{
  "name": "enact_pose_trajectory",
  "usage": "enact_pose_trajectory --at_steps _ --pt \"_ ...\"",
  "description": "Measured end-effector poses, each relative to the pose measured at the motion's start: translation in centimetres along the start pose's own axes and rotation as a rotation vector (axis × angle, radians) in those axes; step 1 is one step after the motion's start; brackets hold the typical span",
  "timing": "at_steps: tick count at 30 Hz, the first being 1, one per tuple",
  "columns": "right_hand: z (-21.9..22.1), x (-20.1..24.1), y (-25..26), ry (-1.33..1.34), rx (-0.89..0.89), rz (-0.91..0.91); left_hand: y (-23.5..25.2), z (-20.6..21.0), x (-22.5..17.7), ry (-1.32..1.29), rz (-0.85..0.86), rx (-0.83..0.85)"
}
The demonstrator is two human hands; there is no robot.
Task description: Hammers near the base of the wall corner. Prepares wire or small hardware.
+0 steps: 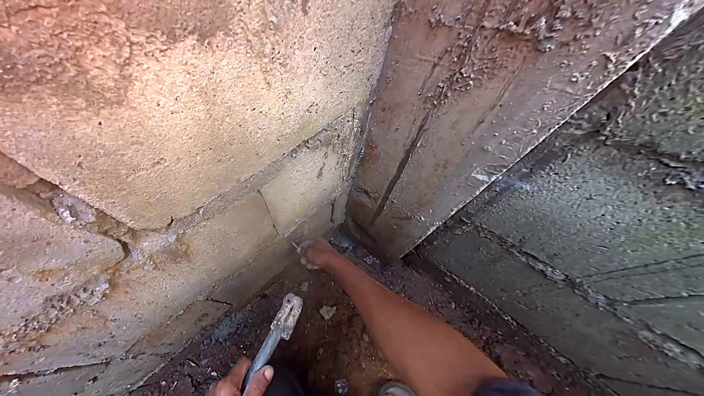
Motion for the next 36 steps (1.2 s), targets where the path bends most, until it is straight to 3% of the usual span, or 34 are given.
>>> enact_pose_trajectory --at_steps 3,5,12,16,22,24,28,36 --pt "0.2 0.2 -0.1 0.011 0.0 0.006 0.7 -0.7 -0.8 -0.067 0.124 -0.002" --pt "0.3 0.3 -0.1 0.018 0.005 0.023 1.8 -0.7 -1.9 -0.066 0.173 0.103" --pt "0.4 0.7 0.5 -0.027 0.025 0.025 5.9 1.7 -6.3 0.612 0.17 0.431" --pt "0.4 1.5 0.7 -0.104 0.051 -0.073 5.8 4.0 -9.1 0.746 0.271 0.512" --pt "0.1 1.8 1.4 -0.212 0.076 -0.065 6.4 5.3 -12.2 0.837 0.454 0.546" --pt "0.1 1.8 1.6 -0.222 0.076 -0.066 8.2 4.4 -12.1 0.838 0.419 0.504" --pt "0.2 1.7 1.3 -0.229 0.067 -0.052 12.2 2.2 -10.4 0.819 0.152 0.366" --pt "0.1 2.3 1.2 -0.25 0.13 -0.087 7.2 6.6 -10.7 0.729 0.247 0.565"
Point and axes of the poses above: each hand's wrist, its own y-axis towards the middle knuckle, its own z-axis out of the palm, x = y × z, the point moved 9 cm from there along y, towards the middle knuckle, and after that the axes turned 3 degrees about -x, right-handed, at the moved point
